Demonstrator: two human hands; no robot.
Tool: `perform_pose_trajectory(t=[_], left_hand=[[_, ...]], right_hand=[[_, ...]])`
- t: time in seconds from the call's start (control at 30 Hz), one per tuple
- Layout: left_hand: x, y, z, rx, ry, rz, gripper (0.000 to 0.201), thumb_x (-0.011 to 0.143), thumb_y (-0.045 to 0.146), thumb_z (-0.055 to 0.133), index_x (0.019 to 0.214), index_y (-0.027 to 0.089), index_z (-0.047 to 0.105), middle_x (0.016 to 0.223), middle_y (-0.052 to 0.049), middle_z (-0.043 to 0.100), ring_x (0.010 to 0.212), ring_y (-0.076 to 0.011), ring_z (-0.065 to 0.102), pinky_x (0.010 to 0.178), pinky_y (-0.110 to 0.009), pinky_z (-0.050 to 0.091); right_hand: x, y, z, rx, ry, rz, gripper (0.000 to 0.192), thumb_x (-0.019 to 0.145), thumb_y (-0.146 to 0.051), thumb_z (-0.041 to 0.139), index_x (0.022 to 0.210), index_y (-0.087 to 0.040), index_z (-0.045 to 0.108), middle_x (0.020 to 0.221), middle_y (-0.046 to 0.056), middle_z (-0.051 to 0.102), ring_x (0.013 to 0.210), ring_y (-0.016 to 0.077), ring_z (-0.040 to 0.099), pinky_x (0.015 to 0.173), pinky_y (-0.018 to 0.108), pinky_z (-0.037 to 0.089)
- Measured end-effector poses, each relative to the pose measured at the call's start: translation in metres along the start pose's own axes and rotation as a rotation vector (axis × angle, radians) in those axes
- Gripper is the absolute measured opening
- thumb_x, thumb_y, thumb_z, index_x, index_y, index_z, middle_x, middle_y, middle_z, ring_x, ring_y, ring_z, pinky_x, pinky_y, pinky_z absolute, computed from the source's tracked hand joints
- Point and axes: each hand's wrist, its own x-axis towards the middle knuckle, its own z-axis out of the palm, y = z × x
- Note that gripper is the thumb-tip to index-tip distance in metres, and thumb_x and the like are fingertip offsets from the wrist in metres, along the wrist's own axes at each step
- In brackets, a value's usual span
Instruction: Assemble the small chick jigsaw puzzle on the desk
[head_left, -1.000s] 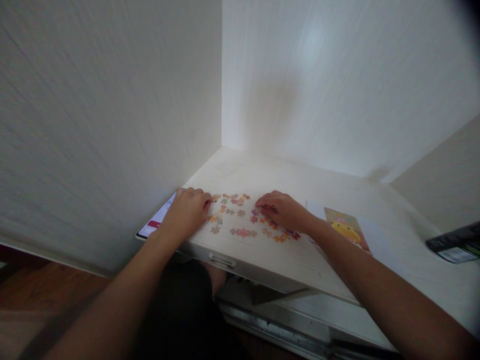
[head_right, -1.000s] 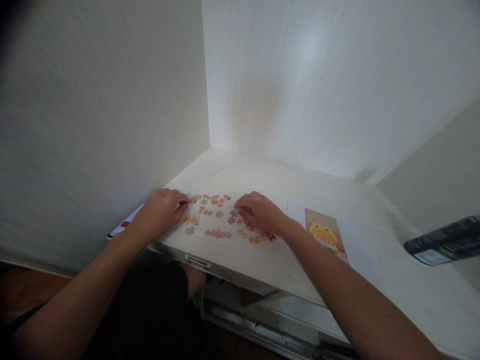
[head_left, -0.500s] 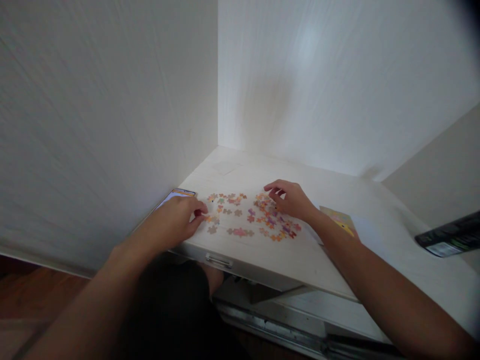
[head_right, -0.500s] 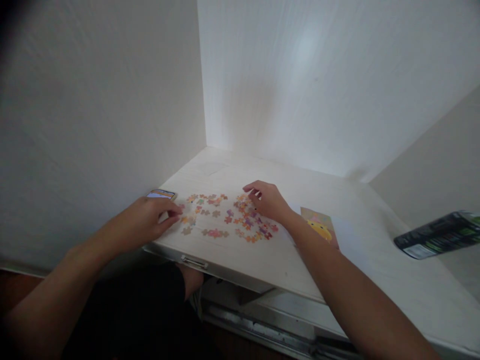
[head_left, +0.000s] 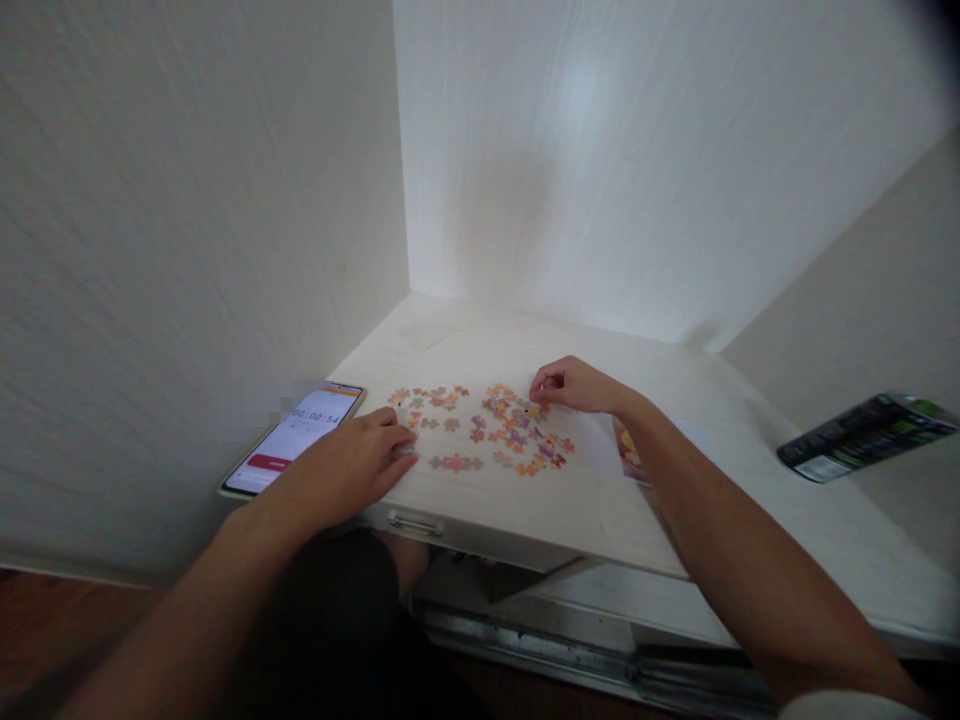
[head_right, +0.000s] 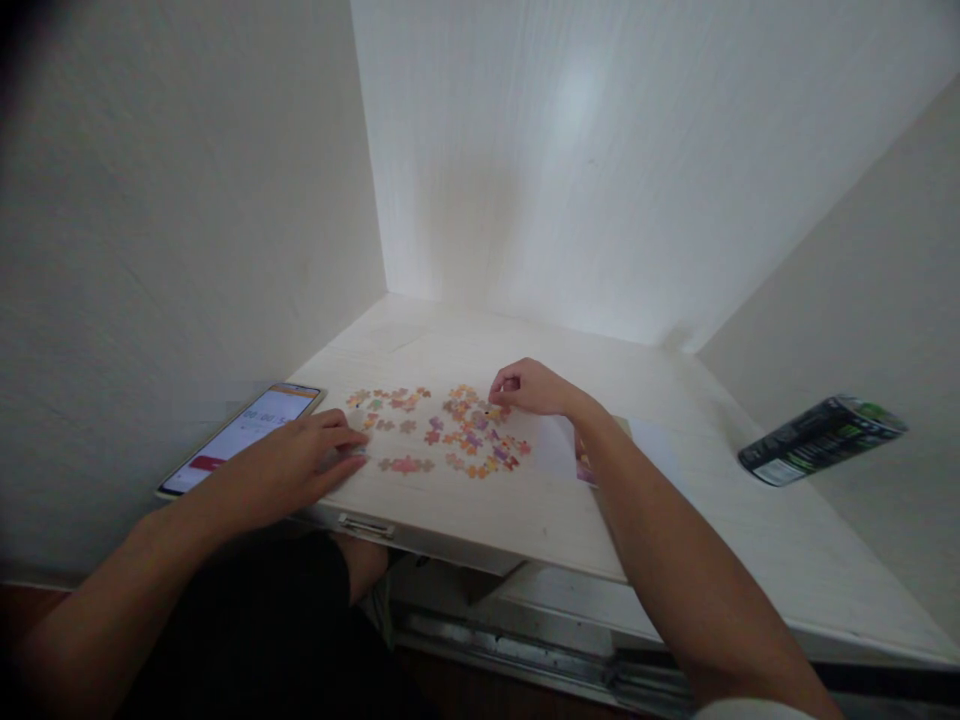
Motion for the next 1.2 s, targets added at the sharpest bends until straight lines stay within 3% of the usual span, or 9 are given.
perform_pose_trajectory(t=[0.1, 0.2, 0.4, 0.67, 0.97, 1.2], left_hand=[[0.001, 0.000, 0.000, -0.016, -0.007, 0.009, 0.029, 0.098, 0.033, 0.042, 0.103, 0.022, 0.069, 0.099, -0.007, 0.060, 0.093, -0.0232, 0.062, 0.084, -0.037, 0.045], [0.001, 0.000, 0.001, -0.028, -0.001, 0.021, 0.029, 0.098, 0.032, 0.041, 0.102, 0.023, 0.068, 0.098, -0.006, 0.060, 0.093, -0.0231, 0.061, 0.083, -0.036, 0.045], [0.000, -0.003, 0.004, -0.040, 0.010, 0.026, 0.030, 0.098, 0.029, 0.040, 0.108, 0.024, 0.067, 0.099, -0.006, 0.059, 0.094, -0.0227, 0.061, 0.084, -0.036, 0.045], [0.001, -0.008, 0.009, -0.048, 0.018, 0.051, 0.032, 0.097, 0.027, 0.040, 0.113, 0.025, 0.067, 0.101, -0.006, 0.058, 0.094, -0.0215, 0.061, 0.087, -0.037, 0.045], [0.001, -0.008, 0.010, -0.055, 0.037, 0.055, 0.031, 0.096, 0.026, 0.040, 0.112, 0.024, 0.067, 0.102, -0.007, 0.058, 0.094, -0.0218, 0.061, 0.085, -0.037, 0.047], [0.000, -0.006, 0.010, -0.050, 0.119, 0.101, 0.029, 0.093, 0.020, 0.044, 0.106, 0.022, 0.070, 0.120, -0.010, 0.058, 0.110, -0.0257, 0.057, 0.099, -0.044, 0.045]], right_hand=[[0.000, 0.005, 0.001, -0.015, -0.174, -0.020, 0.027, 0.076, -0.040, 0.071, 0.087, -0.016, 0.076, 0.062, -0.001, 0.058, 0.059, 0.0113, 0.047, 0.055, 0.026, 0.034], [0.002, 0.009, 0.001, -0.009, -0.213, -0.018, 0.028, 0.075, -0.039, 0.071, 0.092, -0.017, 0.076, 0.066, 0.000, 0.060, 0.062, 0.0123, 0.050, 0.058, 0.026, 0.036], [0.000, 0.019, -0.005, 0.084, -0.206, 0.005, 0.037, 0.074, -0.029, 0.070, 0.109, -0.017, 0.073, 0.077, 0.002, 0.067, 0.068, 0.0138, 0.056, 0.062, 0.027, 0.041], [-0.001, 0.018, -0.009, 0.013, -0.199, 0.052, 0.038, 0.073, -0.027, 0.072, 0.110, -0.018, 0.073, 0.091, 0.006, 0.073, 0.074, 0.0158, 0.061, 0.068, 0.028, 0.045], [0.000, 0.018, -0.008, 0.000, -0.211, 0.035, 0.037, 0.074, -0.029, 0.072, 0.109, -0.017, 0.073, 0.082, 0.005, 0.071, 0.072, 0.0154, 0.060, 0.066, 0.028, 0.044], [0.000, 0.020, -0.006, 0.051, -0.203, 0.050, 0.036, 0.072, -0.031, 0.074, 0.106, -0.020, 0.074, 0.078, 0.002, 0.069, 0.071, 0.0146, 0.059, 0.065, 0.027, 0.043]])
